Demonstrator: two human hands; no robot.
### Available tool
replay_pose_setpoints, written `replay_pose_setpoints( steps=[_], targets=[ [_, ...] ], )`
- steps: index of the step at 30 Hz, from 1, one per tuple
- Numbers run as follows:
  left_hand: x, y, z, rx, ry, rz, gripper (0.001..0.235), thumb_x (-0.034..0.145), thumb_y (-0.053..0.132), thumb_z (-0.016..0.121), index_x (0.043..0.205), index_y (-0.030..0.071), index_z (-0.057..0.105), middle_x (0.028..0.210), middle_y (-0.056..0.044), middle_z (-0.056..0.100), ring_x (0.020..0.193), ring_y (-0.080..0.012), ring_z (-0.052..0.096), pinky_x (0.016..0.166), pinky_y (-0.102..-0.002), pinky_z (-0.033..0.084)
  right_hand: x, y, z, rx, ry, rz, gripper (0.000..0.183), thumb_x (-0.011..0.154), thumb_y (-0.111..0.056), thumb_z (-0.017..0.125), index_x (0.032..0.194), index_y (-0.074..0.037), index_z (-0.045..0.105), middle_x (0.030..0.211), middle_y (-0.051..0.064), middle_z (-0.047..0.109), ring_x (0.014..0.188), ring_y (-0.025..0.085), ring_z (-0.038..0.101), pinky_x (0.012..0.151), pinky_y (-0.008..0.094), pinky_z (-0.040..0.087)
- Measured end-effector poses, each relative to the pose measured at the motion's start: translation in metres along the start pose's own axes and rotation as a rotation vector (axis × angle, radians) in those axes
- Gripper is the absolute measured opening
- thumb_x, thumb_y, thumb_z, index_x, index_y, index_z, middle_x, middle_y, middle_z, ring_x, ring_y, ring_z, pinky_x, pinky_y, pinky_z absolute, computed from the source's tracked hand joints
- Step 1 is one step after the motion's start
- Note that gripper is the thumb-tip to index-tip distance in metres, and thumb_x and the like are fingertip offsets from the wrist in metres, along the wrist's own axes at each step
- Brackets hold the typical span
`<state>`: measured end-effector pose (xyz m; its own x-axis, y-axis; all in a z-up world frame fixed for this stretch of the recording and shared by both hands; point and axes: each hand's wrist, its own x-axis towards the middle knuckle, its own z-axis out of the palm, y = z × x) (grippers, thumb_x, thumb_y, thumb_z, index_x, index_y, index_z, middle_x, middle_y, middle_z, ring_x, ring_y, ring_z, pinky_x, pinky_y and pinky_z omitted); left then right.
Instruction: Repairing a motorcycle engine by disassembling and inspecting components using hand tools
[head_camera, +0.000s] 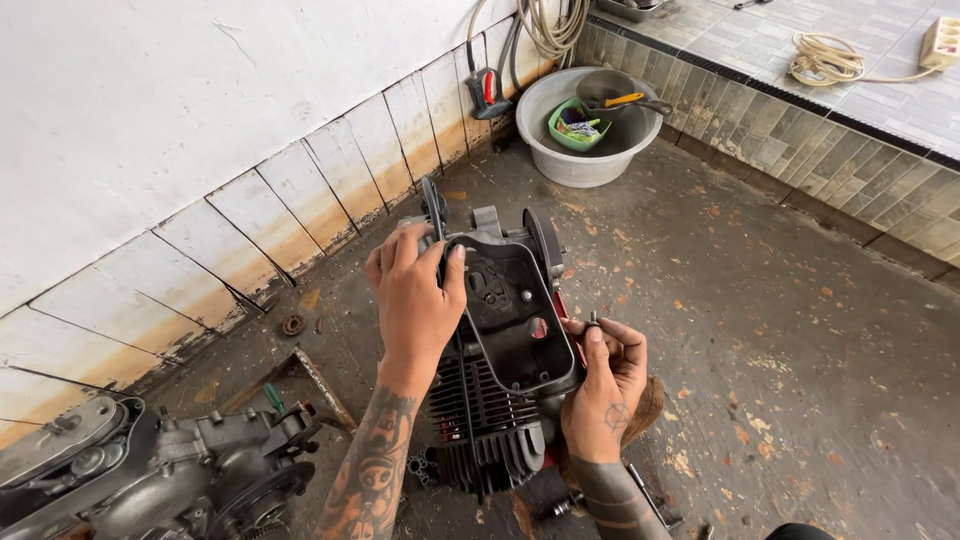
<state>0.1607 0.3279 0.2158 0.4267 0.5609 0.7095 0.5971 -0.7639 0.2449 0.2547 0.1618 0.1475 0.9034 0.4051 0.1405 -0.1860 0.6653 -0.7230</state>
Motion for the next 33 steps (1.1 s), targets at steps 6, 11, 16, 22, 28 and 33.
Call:
replay_pose_setpoints(
  steps=[6,11,16,22,28,33],
  targets=[
    [-0.002,0.0,0.0,-0.009,0.016,-0.011,0.029,0.1,0.027,0.062,0.101,0.002,0.077,0.12,-0.008,0.064,0.116,-0.0237,0.055,0.105,-0.043,0.037,0.0,0.005,0.0,0.012,-0.005,0.012,0.015,0.103,-0.002,0.056,0.118,-0.001,0.055,0.092,0.006,0.059,0.103,0.021,0.069,0.1,0.033,0.056],
    [-0.002,-0.001,0.0,-0.03,0.03,-0.02,0.024,0.094,0.02,0.064,0.105,0.003,0.078,0.119,-0.008,0.066,0.114,-0.0231,0.057,0.105,-0.042,0.038,-0.004,0.003,0.004,0.01,-0.006,0.01,0.014,0.103,-0.002,0.055,0.117,-0.001,0.055,0.091,0.005,0.058,0.104,0.021,0.069,0.1,0.034,0.056],
    [-0.003,-0.003,0.003,-0.02,0.023,-0.041,0.027,0.094,0.02,0.064,0.11,0.002,0.078,0.119,-0.007,0.067,0.113,-0.022,0.058,0.105,-0.042,0.038,-0.002,0.004,0.004,0.009,-0.003,0.022,0.014,0.103,-0.002,0.056,0.117,0.0,0.055,0.094,0.008,0.061,0.103,0.021,0.069,0.098,0.033,0.056],
    [-0.002,-0.002,0.002,-0.023,0.03,-0.058,0.026,0.094,0.018,0.065,0.11,0.003,0.078,0.116,-0.004,0.069,0.109,-0.0193,0.06,0.103,-0.039,0.04,-0.003,0.002,0.007,0.001,0.001,0.031,0.014,0.103,-0.003,0.057,0.116,0.0,0.055,0.095,0.007,0.06,0.102,0.02,0.069,0.097,0.032,0.056],
    [-0.008,-0.015,0.019,-0.018,0.063,-0.065,0.03,0.098,0.031,0.062,0.116,0.013,0.077,0.112,-0.002,0.068,0.112,-0.021,0.062,0.1,-0.039,0.041,0.001,0.015,0.018,-0.129,0.129,-0.082,0.012,0.104,-0.004,0.061,0.113,0.002,0.057,0.085,0.018,0.073,0.087,0.023,0.074,0.082,0.034,0.061],
    [-0.007,-0.015,0.02,-0.054,0.036,-0.097,0.031,0.098,0.027,0.061,0.12,0.011,0.076,0.114,-0.005,0.068,0.112,-0.0233,0.062,0.1,-0.042,0.041,-0.002,0.017,0.021,-0.146,0.134,-0.095,0.01,0.103,-0.004,0.062,0.111,0.002,0.058,0.085,0.019,0.073,0.088,0.025,0.075,0.081,0.035,0.061]
  ],
)
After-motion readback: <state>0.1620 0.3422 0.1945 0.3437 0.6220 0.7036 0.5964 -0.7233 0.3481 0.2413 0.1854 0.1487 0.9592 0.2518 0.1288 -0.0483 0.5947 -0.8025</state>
